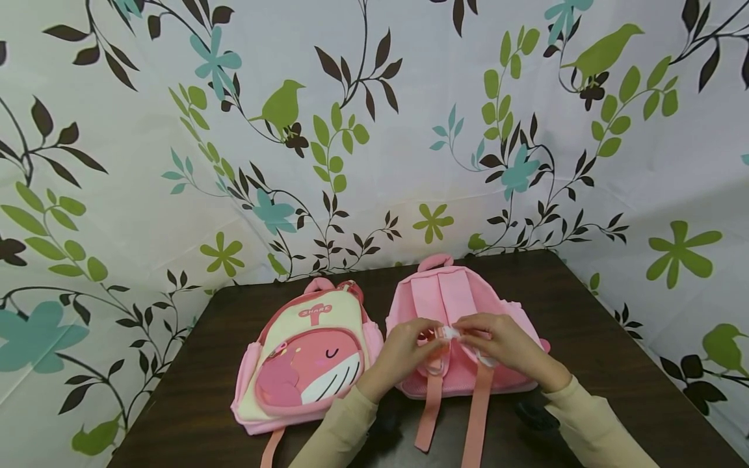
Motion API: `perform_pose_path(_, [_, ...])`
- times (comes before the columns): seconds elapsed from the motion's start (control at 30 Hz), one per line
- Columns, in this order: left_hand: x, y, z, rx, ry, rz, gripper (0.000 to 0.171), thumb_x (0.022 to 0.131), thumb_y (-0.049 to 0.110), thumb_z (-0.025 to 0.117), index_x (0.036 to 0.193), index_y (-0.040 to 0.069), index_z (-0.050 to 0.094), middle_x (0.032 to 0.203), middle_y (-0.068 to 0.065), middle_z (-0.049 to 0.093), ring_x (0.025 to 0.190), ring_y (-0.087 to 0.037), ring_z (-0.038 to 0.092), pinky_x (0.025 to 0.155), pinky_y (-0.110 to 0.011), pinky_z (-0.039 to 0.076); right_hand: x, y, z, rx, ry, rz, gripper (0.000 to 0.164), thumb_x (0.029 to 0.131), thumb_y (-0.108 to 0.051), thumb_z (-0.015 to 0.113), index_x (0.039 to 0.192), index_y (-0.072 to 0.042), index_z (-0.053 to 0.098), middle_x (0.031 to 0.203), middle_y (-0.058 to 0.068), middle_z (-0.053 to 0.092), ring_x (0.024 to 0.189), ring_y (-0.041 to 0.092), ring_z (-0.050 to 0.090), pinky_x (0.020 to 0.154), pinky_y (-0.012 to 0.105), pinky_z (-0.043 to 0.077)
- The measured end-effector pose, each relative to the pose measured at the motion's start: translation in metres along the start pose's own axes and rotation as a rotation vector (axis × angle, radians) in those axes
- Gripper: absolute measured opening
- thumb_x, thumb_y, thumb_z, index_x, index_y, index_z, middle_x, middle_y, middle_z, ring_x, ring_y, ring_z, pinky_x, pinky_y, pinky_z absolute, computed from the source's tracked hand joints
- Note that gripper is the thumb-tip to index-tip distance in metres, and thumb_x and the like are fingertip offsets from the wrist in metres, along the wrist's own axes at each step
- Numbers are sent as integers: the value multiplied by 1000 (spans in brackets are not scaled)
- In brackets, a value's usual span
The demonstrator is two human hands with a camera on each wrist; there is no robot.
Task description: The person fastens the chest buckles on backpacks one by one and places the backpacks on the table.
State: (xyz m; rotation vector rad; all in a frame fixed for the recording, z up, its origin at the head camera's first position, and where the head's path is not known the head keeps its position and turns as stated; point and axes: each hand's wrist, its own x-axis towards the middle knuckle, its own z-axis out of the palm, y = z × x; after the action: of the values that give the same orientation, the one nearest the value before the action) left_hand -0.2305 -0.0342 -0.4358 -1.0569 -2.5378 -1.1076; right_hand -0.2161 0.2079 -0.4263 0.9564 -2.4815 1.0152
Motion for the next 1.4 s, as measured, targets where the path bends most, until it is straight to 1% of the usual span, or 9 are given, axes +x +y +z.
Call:
perform_pose_path(0.2, [0,0,2,3,14,26,28,92,26,75,113,8,74,101,-2,72,90,-12,66,82,-22,54,0,0,1,10,-8,-15,28,83,-6,82,110,-7,77,107,4,75,95,16,71,79,35,58])
perform_pose_path(0.3, [0,-1,3,10,20,36,28,92,27,76,112,8,74,101,-2,73,89,-12,66,82,-22,54,1,0,1,20,-22,-8,28,84,-7,81,111,-8,77,108,4,75,96,17,70,81,36,58])
perform_pose_path(0.47, [0,0,3,13,22,30,29,91,28,76,113,8,74,103,-1,73,90,-12,66,82,-21,54,1,-2,0,15,-38,6,29,83,-7,81,112,-8,77,109,5,74,98,18,71,82,38,58])
perform_pose_path(0.57, [0,0,3,3,15,22,29,91,28,76,112,9,74,103,-1,73,89,-12,66,82,-22,54,1,-2,-1,12,-42,-3,27,84,-7,81,111,-8,77,108,4,75,96,17,70,82,38,58])
perform_pose_path(0.8, [-1,1,5,36,-16,-6,28,91,29,77,111,10,74,96,3,72,83,-8,63,78,-18,51,1,-1,-1,38,-66,-19,24,85,-7,80,108,-8,76,103,1,74,90,13,68,80,35,58])
perform_pose_path(0.93, [-1,1,7,59,-26,-9,25,90,31,77,106,11,75,89,6,70,76,-4,59,71,-14,48,1,-1,-1,43,-96,-15,22,86,-7,79,108,-8,76,103,1,74,90,13,68,81,35,58])
perform_pose_path(1.07, [-1,-1,9,55,-41,-10,23,90,31,78,103,12,74,85,9,67,71,0,54,65,-13,46,0,0,0,44,-121,6,21,86,-8,79,107,-9,76,103,0,74,91,13,68,82,36,58])
perform_pose_path(1.23, [-1,-4,12,63,-76,-25,21,91,30,77,101,12,75,78,10,62,66,-1,50,59,-14,42,-2,6,4,36,-140,31,21,86,-9,79,107,-10,76,103,-1,74,91,11,67,83,36,58])
perform_pose_path(1.4, [-3,-9,16,65,-131,-60,18,92,30,76,98,14,73,70,11,56,59,-1,46,53,-16,39,-4,11,13,38,-175,54,20,88,-10,78,107,-9,76,103,-2,74,90,10,66,83,32,57])
